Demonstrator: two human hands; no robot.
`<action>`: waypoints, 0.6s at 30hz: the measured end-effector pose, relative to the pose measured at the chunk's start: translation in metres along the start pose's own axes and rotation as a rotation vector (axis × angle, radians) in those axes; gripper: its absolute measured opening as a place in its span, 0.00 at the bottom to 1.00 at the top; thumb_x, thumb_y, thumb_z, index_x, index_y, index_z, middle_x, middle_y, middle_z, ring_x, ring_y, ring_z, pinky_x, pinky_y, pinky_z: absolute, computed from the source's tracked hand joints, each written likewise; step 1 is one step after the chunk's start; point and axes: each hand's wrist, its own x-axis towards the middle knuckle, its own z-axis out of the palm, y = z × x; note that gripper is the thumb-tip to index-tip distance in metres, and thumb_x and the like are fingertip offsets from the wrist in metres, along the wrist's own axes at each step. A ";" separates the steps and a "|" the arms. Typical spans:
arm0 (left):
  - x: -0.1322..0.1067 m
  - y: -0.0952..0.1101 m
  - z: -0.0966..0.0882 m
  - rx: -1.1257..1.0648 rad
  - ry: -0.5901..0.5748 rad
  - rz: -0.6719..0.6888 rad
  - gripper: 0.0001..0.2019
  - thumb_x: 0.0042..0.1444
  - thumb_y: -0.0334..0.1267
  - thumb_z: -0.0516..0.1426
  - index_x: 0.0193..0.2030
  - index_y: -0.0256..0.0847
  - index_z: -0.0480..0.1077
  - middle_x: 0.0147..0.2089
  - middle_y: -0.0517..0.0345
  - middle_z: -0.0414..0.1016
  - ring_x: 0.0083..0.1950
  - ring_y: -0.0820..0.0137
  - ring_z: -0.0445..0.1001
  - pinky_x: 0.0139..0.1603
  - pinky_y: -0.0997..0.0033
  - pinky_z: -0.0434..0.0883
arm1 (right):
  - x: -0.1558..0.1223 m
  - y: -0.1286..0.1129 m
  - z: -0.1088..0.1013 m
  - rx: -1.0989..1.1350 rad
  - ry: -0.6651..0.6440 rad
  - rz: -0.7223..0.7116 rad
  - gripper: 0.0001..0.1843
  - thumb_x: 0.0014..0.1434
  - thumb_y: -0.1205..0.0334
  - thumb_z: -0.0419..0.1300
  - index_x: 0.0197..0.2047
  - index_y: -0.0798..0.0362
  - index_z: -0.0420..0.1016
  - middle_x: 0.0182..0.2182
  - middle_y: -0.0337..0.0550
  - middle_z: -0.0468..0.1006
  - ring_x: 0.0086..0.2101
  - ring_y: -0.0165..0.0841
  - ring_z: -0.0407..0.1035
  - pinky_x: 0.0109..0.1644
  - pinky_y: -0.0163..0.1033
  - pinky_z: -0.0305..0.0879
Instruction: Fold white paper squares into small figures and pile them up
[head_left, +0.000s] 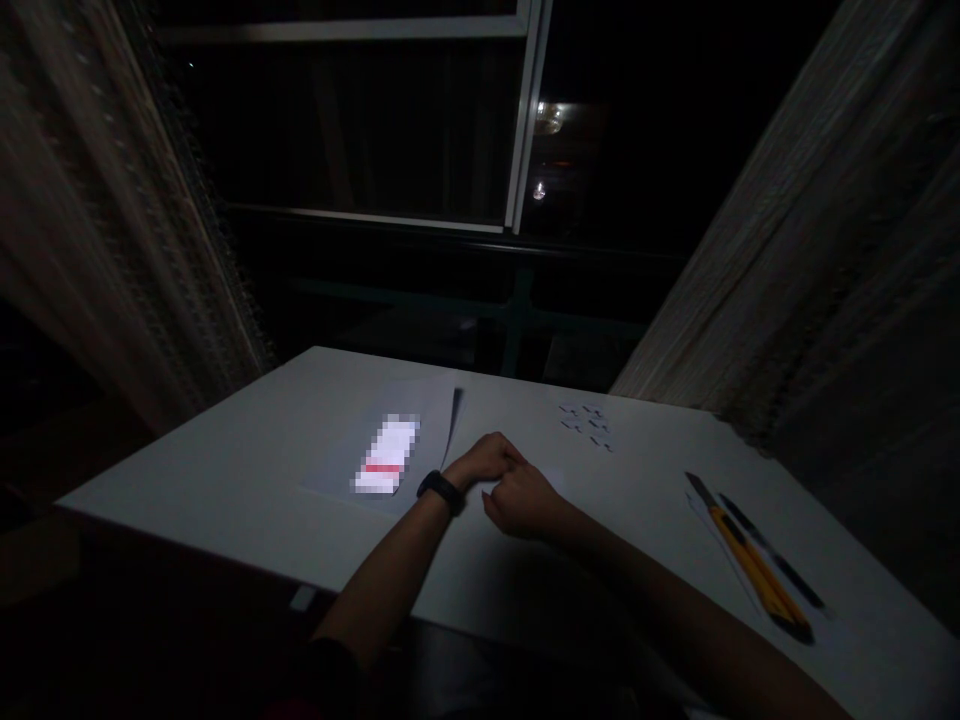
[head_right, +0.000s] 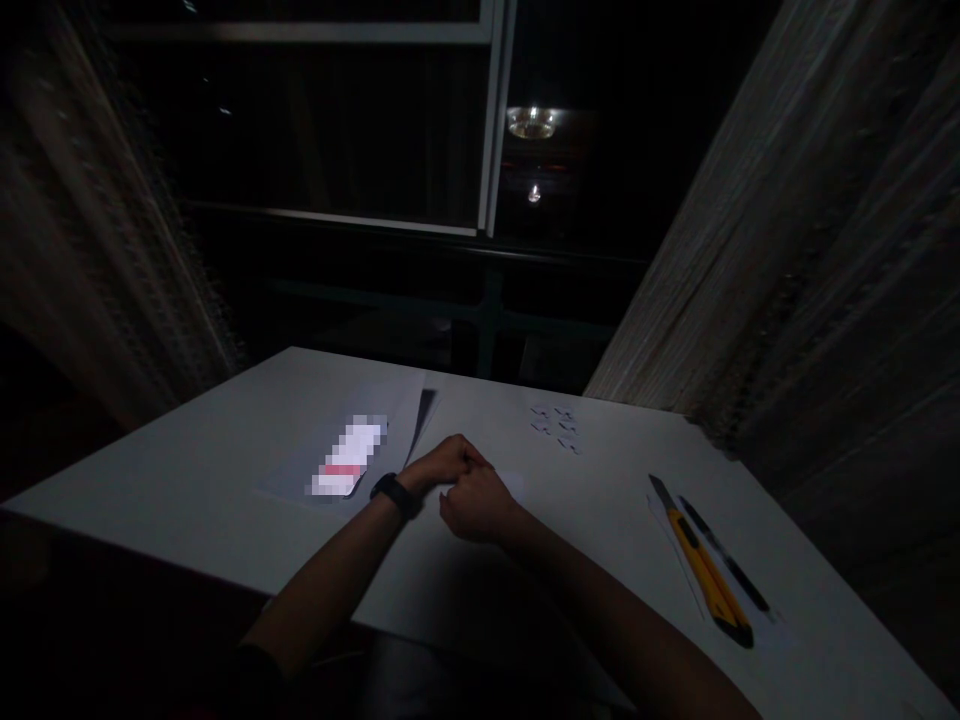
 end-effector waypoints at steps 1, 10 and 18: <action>0.000 0.000 0.000 0.002 -0.002 -0.005 0.18 0.41 0.27 0.51 0.39 0.35 0.75 0.37 0.55 0.77 0.40 0.67 0.73 0.42 0.71 0.68 | 0.000 -0.001 -0.001 -0.003 -0.014 0.005 0.21 0.58 0.59 0.46 0.31 0.59 0.78 0.28 0.52 0.79 0.33 0.38 0.71 0.45 0.43 0.58; -0.001 0.000 -0.001 -0.020 0.004 -0.006 0.18 0.41 0.27 0.52 0.39 0.36 0.75 0.36 0.56 0.78 0.39 0.67 0.73 0.42 0.72 0.67 | -0.001 -0.002 -0.003 0.048 -0.011 0.063 0.30 0.59 0.46 0.41 0.32 0.59 0.78 0.29 0.52 0.78 0.37 0.40 0.71 0.44 0.42 0.59; 0.000 0.000 0.002 -0.028 0.025 -0.021 0.14 0.45 0.39 0.56 0.38 0.35 0.75 0.37 0.54 0.77 0.39 0.66 0.73 0.41 0.71 0.67 | -0.021 0.016 -0.010 -0.008 -0.134 0.106 0.16 0.56 0.63 0.47 0.31 0.55 0.76 0.29 0.49 0.78 0.31 0.38 0.72 0.35 0.40 0.61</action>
